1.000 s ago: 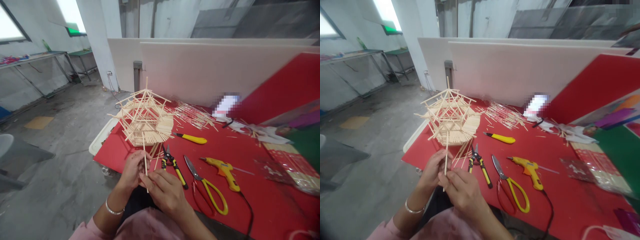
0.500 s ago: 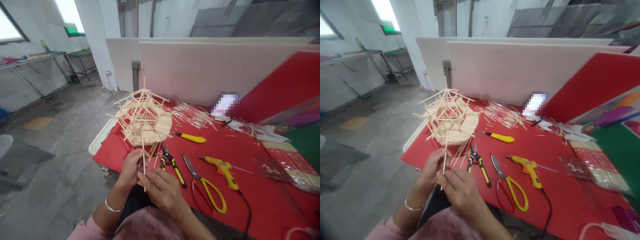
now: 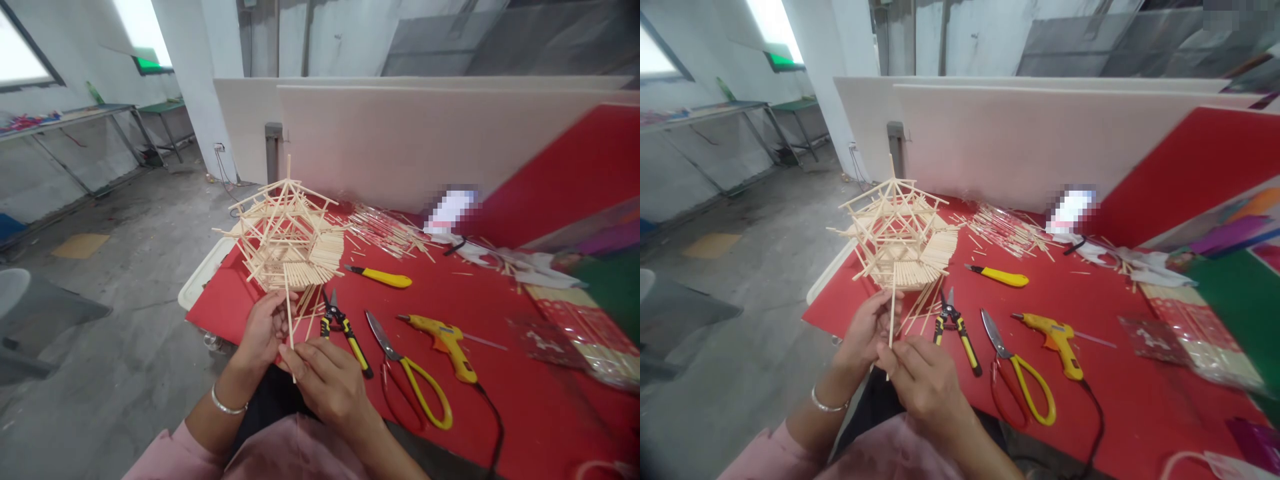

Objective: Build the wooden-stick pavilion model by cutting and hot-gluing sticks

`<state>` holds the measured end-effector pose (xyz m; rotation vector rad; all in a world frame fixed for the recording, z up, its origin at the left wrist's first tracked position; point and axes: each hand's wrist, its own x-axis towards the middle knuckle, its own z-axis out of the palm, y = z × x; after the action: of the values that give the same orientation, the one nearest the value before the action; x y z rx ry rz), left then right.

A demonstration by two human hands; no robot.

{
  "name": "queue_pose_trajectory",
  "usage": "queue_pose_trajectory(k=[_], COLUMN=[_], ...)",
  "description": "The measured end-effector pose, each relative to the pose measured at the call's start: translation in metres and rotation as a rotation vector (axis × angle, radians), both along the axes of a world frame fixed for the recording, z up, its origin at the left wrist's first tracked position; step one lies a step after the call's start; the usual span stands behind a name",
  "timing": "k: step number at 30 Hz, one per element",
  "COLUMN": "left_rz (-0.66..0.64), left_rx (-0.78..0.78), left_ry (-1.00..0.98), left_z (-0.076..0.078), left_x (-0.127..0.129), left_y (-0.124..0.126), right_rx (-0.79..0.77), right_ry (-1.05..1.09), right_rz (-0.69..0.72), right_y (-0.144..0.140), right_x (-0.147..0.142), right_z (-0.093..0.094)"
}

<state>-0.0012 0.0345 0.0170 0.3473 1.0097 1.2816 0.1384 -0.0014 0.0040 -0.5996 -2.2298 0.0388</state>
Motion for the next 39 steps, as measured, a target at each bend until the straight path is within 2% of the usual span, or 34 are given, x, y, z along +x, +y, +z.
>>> queue_pose_trajectory(k=[9,16,23,27,34,39], left_rz=[0.007,0.009,0.029,0.033,0.023,0.027], left_rx=[-0.014,0.005,-0.01,-0.014,-0.014,-0.015], left_ry=[0.01,0.06,0.086,0.064,0.05,0.034], left_z=[0.006,0.004,0.008,0.007,0.004,0.006], left_x=[-0.001,-0.003,-0.001,-0.001,-0.002,-0.002], left_y=[0.007,0.009,0.009,0.009,0.008,0.008], right_rx=[0.016,0.028,-0.022,-0.051,-0.207,-0.252], right_ry=[0.014,0.006,0.023,-0.069,-0.296,-0.481], right_rz=[0.0,0.0,0.015,-0.144,-0.647,-0.735], right_y=[0.003,0.004,0.007,0.007,0.004,0.016], right_x=[0.002,0.002,0.008,0.027,0.065,0.076], right_z=[0.006,0.007,0.007,-0.004,-0.046,-0.07])
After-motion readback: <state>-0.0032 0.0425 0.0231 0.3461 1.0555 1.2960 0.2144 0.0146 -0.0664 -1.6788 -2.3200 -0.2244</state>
